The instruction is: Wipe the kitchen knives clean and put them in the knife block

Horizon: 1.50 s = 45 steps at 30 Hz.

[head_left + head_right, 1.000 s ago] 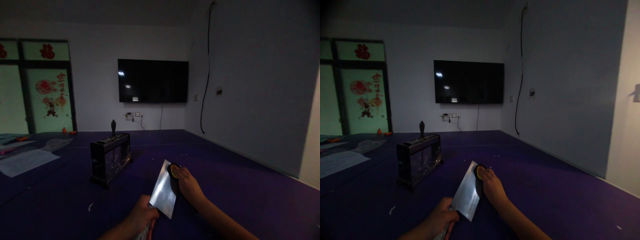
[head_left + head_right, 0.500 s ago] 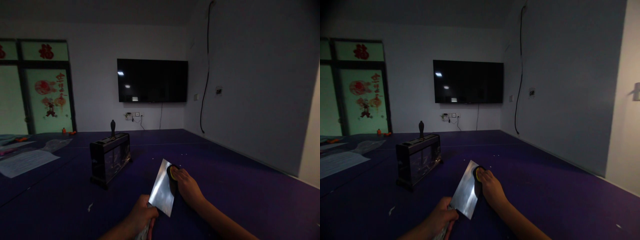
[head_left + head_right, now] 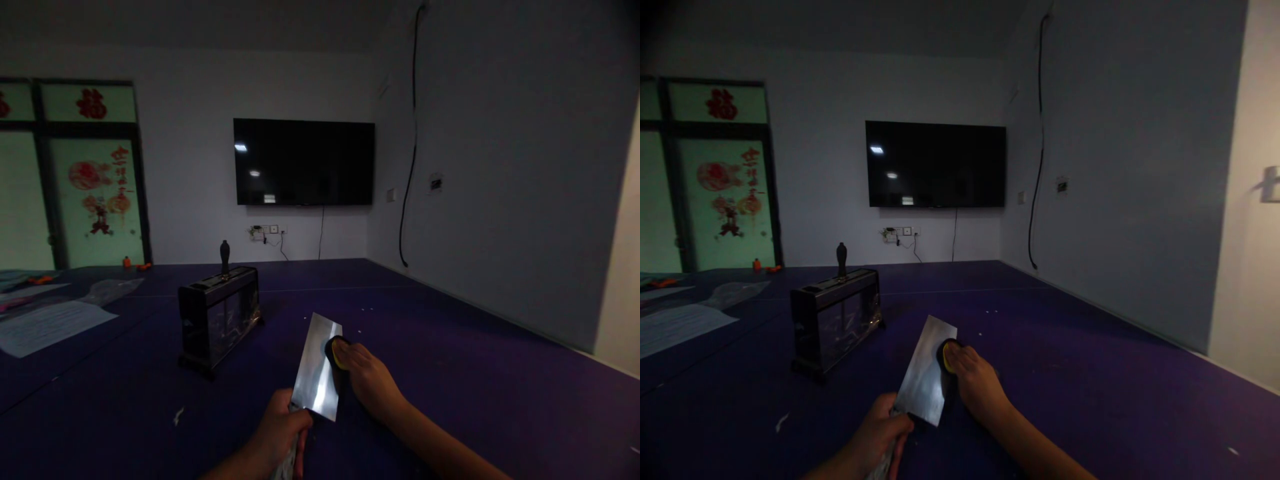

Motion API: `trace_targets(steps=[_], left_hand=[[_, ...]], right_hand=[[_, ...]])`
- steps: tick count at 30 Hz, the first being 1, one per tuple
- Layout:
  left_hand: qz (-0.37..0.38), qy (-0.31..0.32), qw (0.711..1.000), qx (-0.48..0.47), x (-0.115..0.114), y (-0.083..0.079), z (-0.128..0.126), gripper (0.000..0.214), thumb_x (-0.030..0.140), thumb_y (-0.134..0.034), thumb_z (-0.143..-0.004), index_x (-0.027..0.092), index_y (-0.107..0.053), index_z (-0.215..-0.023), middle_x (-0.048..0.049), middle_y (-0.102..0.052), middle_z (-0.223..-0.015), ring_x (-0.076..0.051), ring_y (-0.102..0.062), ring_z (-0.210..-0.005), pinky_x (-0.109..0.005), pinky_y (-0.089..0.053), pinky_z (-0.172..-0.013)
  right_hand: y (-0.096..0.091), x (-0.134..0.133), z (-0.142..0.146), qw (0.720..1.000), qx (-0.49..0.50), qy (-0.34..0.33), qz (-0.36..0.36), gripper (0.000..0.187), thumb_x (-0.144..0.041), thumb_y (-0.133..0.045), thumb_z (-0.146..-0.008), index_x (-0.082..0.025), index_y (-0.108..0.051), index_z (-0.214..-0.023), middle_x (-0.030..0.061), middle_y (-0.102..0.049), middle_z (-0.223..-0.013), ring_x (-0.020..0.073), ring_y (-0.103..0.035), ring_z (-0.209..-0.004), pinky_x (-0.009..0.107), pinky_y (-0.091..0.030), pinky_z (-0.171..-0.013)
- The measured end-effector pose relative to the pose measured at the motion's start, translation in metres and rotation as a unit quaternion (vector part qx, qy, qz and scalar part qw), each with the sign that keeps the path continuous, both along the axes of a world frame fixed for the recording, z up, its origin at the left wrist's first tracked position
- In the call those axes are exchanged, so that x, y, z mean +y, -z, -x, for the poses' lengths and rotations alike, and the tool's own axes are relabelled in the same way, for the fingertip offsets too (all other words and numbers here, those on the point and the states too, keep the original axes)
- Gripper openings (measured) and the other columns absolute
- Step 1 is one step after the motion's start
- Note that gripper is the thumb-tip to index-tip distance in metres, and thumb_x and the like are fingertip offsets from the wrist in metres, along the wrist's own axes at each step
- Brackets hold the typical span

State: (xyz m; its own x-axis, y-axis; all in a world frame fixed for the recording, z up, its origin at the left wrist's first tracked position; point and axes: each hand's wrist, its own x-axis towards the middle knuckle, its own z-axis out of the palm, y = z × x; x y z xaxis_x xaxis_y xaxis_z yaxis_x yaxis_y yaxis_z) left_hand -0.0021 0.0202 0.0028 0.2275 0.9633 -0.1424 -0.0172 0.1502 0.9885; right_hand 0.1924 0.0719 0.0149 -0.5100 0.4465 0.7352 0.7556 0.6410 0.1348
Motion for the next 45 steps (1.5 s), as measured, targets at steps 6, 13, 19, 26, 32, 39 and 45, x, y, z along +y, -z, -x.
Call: trace_targets(steps=[6,13,19,26,32,39,45], left_hand=[[0.013,-0.029,0.999,-0.022,0.001,0.003,-0.001,0.013,0.026,-0.048,-0.053,0.017,-0.047,-0.062,0.0058,-0.041,-0.031,-0.012,-0.035,-0.018,-0.021,-0.027,-0.022],[0.011,-0.058,0.998,-0.031,-0.004,-0.003,-0.002,0.023,0.028,-0.047,-0.052,0.016,-0.049,-0.073,0.0067,-0.042,-0.032,-0.013,-0.036,-0.019,-0.021,-0.026,-0.022],[-0.005,-0.087,0.996,-0.032,-0.007,-0.009,-0.001,0.015,0.030,-0.047,-0.058,0.017,-0.047,-0.064,0.0064,-0.041,-0.035,-0.010,-0.037,-0.023,-0.020,-0.028,-0.025],[-0.026,-0.117,0.991,-0.055,-0.005,-0.005,-0.002,0.015,0.032,-0.049,-0.060,0.017,-0.048,-0.062,0.0065,-0.040,-0.036,-0.009,-0.037,-0.026,-0.018,-0.028,-0.027],[-0.005,-0.101,0.994,-0.045,-0.009,-0.010,-0.002,0.014,0.030,-0.046,-0.061,0.017,-0.048,-0.061,0.0063,-0.040,-0.036,-0.008,-0.038,-0.024,-0.018,-0.028,-0.026],[-0.021,-0.097,0.994,-0.049,-0.007,-0.008,-0.002,0.016,0.031,-0.047,-0.062,0.016,-0.047,-0.056,0.0053,-0.040,-0.035,-0.009,-0.038,-0.024,-0.018,-0.027,-0.026],[-0.025,-0.091,0.995,-0.040,-0.007,-0.008,-0.002,0.014,0.028,-0.045,-0.060,0.016,-0.049,-0.056,0.0050,-0.040,-0.034,-0.009,-0.038,-0.024,-0.018,-0.027,-0.025]], right_hand=[[-0.001,-0.007,0.005,0.999,-0.030,-0.040,-0.002,0.042,-0.002,-0.033,-0.076,-0.009,-0.055,-0.112,0.0108,-0.060,-0.108,0.0178,-0.056,-0.086,0.029,-0.050,-0.075],[-0.008,-0.025,0.013,0.991,-0.085,-0.102,-0.013,0.038,-0.006,-0.032,-0.079,-0.012,-0.057,-0.107,0.0110,-0.059,-0.109,0.0172,-0.056,-0.083,0.029,-0.049,-0.069],[-0.010,-0.042,0.026,0.980,-0.108,-0.165,-0.023,0.034,-0.009,-0.032,-0.082,-0.011,-0.055,-0.107,0.0128,-0.060,-0.105,0.0194,-0.055,-0.089,0.033,-0.047,-0.076],[-0.012,-0.049,0.031,0.974,-0.120,-0.191,0.005,0.034,-0.010,-0.032,-0.081,-0.012,-0.054,-0.107,0.0131,-0.058,-0.109,0.0179,-0.054,-0.094,0.031,-0.047,-0.078],[-0.013,-0.048,0.031,0.976,-0.115,-0.187,0.006,0.034,-0.009,-0.032,-0.082,-0.012,-0.055,-0.106,0.0120,-0.059,-0.107,0.0173,-0.054,-0.094,0.030,-0.046,-0.080],[-0.012,-0.046,0.030,0.975,-0.119,-0.184,0.016,0.034,-0.009,-0.034,-0.082,-0.012,-0.054,-0.109,0.0120,-0.058,-0.109,0.0174,-0.054,-0.094,0.031,-0.046,-0.079],[-0.013,-0.045,0.028,0.974,-0.099,-0.204,-0.003,0.032,-0.011,-0.031,-0.084,-0.012,-0.055,-0.104,0.0126,-0.061,-0.103,0.0182,-0.055,-0.091,0.032,-0.047,-0.075]])
